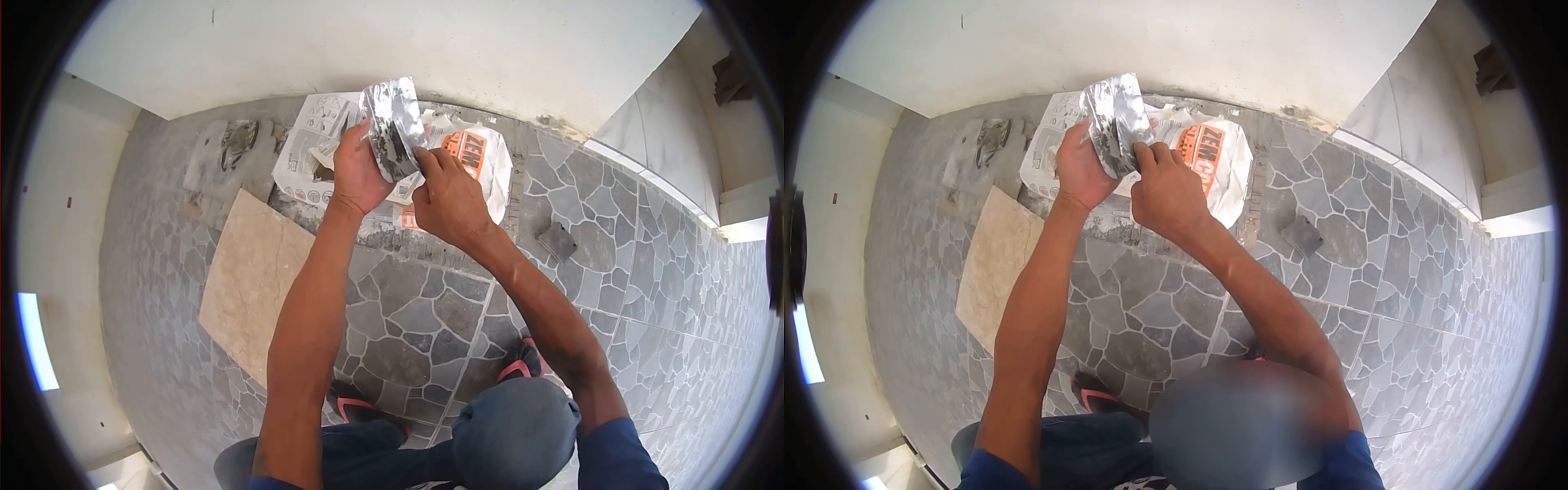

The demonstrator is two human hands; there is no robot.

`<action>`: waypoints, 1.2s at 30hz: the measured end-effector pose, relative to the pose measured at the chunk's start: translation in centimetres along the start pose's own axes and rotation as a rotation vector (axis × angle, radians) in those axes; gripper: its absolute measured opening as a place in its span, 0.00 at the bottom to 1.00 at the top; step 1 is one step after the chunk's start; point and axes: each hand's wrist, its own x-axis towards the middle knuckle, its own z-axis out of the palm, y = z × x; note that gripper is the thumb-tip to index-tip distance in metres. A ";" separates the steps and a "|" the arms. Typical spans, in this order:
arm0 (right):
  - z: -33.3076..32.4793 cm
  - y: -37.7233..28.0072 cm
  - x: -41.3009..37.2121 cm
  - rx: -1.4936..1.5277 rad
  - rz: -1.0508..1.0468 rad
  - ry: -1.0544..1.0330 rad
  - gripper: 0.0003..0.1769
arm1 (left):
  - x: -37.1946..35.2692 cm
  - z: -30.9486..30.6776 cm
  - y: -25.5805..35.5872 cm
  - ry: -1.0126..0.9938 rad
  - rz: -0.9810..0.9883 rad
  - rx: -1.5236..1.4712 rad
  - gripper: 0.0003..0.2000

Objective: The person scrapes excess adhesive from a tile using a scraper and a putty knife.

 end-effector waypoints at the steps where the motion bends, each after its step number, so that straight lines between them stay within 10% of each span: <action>1: -0.5 0.1 0.3 0.011 0.007 -0.004 0.22 | 0.2 0.7 -0.6 0.038 0.031 0.013 0.28; 10: 0.0 -2.1 -2.0 0.151 -0.102 0.033 0.26 | 0.6 0.7 -3.8 0.251 0.399 0.151 0.48; 36: 4.4 -1.7 -0.2 0.138 -0.181 0.012 0.27 | -0.8 -1.4 -4.3 0.285 0.554 0.193 0.41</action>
